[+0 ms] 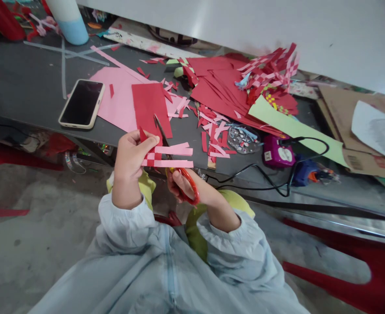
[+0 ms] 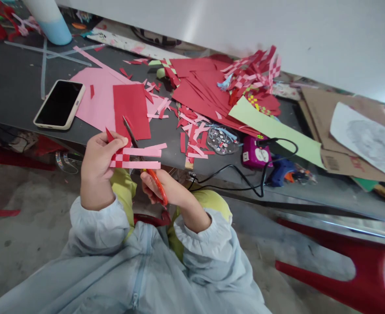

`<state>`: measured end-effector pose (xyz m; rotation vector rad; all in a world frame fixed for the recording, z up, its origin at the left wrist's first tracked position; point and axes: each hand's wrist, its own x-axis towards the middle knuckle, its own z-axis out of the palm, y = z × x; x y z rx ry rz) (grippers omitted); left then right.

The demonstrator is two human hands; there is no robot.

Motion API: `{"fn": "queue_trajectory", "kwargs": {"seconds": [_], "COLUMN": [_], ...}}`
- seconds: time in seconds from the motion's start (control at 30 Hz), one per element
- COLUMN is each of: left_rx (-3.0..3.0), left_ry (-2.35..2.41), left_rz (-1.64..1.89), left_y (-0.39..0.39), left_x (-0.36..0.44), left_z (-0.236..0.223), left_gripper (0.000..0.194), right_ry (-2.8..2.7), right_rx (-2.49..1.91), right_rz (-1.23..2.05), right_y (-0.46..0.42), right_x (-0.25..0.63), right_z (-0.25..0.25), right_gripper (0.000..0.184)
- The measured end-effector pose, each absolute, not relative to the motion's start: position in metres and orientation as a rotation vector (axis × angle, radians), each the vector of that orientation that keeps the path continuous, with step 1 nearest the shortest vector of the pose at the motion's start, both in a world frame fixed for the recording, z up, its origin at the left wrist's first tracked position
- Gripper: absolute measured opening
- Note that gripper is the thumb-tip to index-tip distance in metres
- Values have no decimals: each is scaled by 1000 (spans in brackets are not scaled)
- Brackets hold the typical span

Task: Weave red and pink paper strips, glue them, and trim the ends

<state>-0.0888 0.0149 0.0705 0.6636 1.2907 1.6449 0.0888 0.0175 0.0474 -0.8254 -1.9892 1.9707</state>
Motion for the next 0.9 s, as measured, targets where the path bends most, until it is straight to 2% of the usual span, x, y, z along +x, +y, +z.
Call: {"fn": "queue_trajectory", "kwargs": {"seconds": [0.2, 0.37, 0.47, 0.57, 0.9], "left_rx": [665, 619, 638, 674, 673], "left_ry": [1258, 1239, 1236, 1241, 1247], "left_rz": [1643, 1610, 1603, 1602, 1581], "left_y": [24, 28, 28, 29, 29], "left_x": [-82, -77, -78, -79, -80], "left_z": [68, 68, 66, 64, 66], "left_gripper": [11, 17, 20, 20, 21], "right_ry": [-1885, -1310, -1170, -1271, -1017], "right_rx": [-878, -911, -708, -512, -834], "right_rz": [1982, 2275, 2388, 2492, 2284], "right_y": [19, 28, 38, 45, 44], "right_x": [88, 84, 86, 92, 96], "right_z": [41, 39, 44, 53, 57], "right_gripper": [61, 54, 67, 79, 67]}}
